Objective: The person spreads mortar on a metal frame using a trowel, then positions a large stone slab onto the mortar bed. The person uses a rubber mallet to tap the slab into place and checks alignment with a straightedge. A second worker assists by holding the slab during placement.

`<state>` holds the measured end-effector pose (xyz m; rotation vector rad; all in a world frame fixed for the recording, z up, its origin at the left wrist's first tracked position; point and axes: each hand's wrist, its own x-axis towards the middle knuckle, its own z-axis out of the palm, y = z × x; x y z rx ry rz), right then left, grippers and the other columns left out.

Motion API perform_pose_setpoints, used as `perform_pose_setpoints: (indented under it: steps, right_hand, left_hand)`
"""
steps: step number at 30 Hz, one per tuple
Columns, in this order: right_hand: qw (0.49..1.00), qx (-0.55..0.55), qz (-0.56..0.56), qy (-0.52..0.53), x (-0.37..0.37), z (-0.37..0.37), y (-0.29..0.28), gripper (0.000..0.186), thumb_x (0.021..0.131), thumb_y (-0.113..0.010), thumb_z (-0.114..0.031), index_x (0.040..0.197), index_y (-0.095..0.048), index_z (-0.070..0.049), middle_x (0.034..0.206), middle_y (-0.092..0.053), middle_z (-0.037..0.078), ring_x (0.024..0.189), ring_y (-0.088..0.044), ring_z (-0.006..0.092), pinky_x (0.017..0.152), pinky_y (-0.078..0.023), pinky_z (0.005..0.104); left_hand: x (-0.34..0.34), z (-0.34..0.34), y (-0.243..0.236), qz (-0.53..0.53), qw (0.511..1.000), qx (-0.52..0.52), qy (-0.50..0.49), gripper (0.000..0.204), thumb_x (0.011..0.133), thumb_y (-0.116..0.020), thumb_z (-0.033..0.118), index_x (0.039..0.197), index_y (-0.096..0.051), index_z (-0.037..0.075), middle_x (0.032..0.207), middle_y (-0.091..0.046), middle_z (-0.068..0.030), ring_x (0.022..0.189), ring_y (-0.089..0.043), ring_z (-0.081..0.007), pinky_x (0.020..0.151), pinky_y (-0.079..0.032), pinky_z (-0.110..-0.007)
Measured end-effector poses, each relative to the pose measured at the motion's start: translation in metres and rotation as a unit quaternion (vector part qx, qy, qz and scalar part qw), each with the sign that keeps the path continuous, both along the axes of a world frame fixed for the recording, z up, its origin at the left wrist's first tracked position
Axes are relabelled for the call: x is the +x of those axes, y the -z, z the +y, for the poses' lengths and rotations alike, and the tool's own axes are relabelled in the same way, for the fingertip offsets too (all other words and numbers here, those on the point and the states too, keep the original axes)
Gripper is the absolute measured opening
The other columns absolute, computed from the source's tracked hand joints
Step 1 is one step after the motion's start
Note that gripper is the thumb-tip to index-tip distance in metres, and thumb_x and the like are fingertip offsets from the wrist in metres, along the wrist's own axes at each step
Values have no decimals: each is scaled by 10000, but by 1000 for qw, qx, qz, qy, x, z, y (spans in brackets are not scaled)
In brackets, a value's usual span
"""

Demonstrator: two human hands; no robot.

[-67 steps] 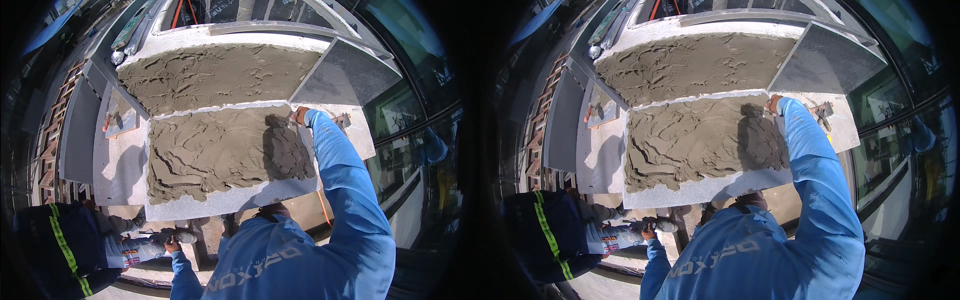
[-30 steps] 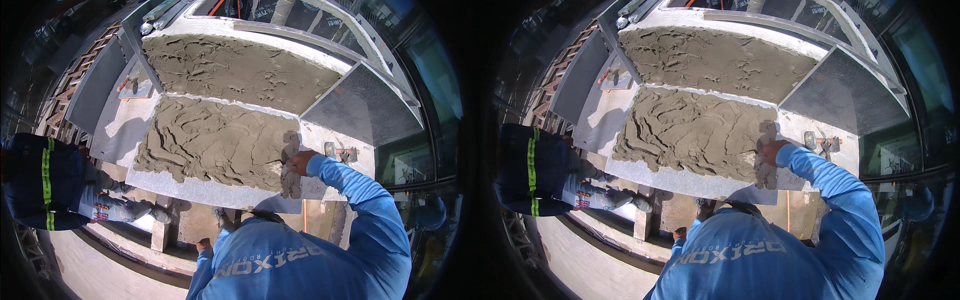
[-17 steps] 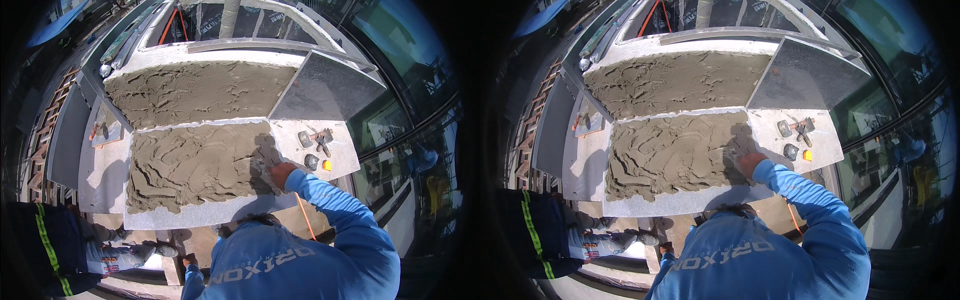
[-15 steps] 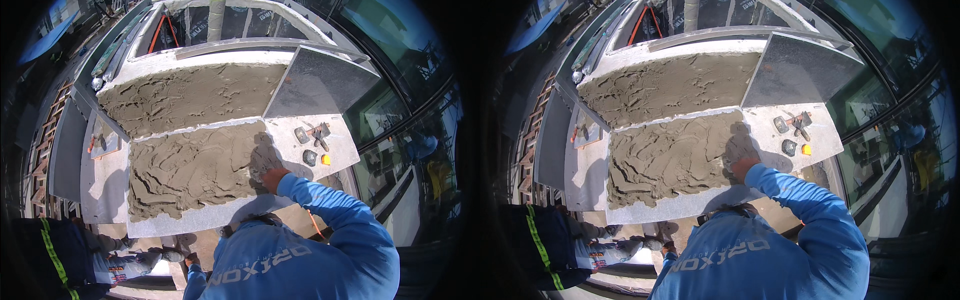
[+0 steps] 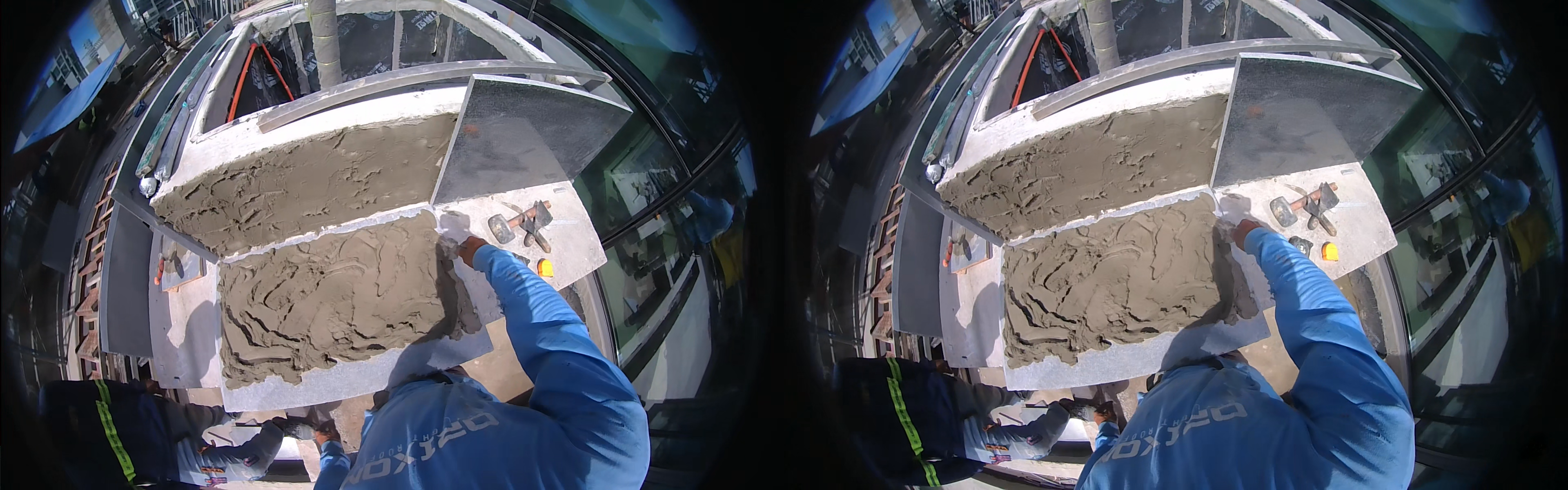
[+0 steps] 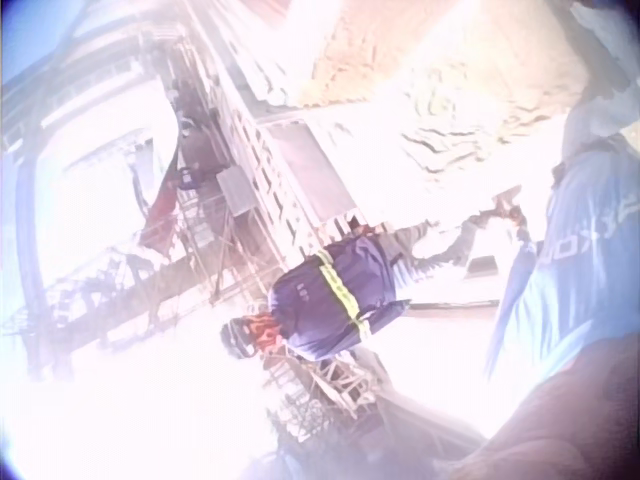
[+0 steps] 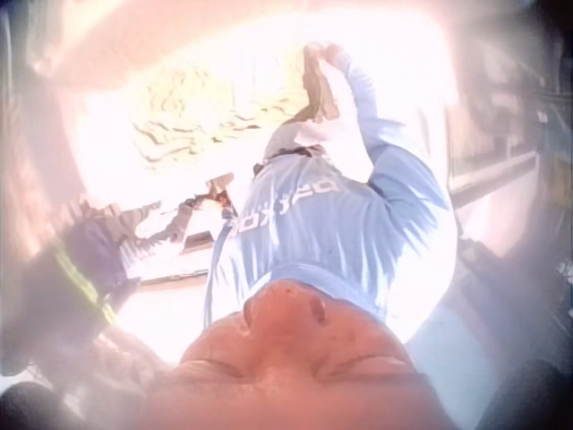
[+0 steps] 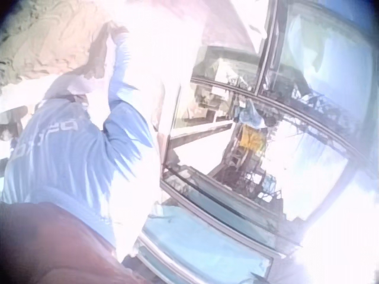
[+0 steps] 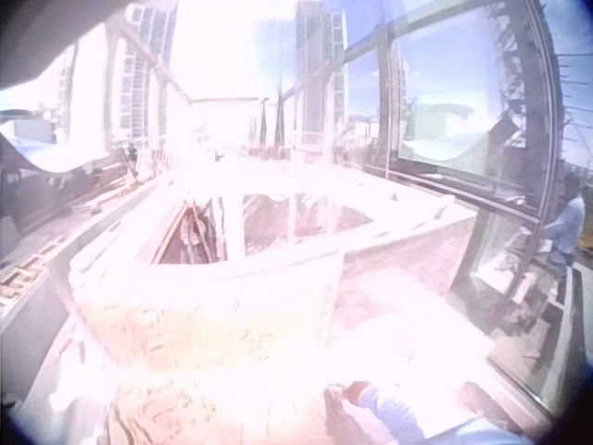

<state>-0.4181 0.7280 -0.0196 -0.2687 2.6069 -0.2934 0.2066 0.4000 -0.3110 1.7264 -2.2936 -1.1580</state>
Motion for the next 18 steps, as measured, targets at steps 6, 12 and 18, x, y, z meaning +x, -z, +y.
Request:
perform_pose_setpoints:
  steps: [6,12,18]
  right_hand:
    - [966,-4,-255,-37,-23,36,-27,514,978,-533,-428,742,-616,21,766,-676,143,568,-614,247,672,-546,436]
    - [899,133,-123,-399,-64,13,-75,462,973,-524,-404,1028,-701,19,1030,-721,202,926,-697,361,848,-547,458]
    - [939,-19,-32,-343,-15,-90,-83,430,961,-558,-374,1190,-643,-20,1099,-682,234,1084,-629,422,941,-496,497]
  left_hand:
    - [14,81,-38,-177,976,-19,129,364,779,-797,293,1031,-705,48,997,-739,-137,923,-708,-271,846,-551,-370]
    - [-7,141,-57,-23,996,22,-80,258,766,-791,289,946,-755,108,1015,-742,-119,897,-713,-268,829,-561,-378]
    - [-40,139,-97,-26,994,-72,-81,213,832,-744,297,866,-779,89,847,-741,-142,824,-695,-329,1059,-416,-435]
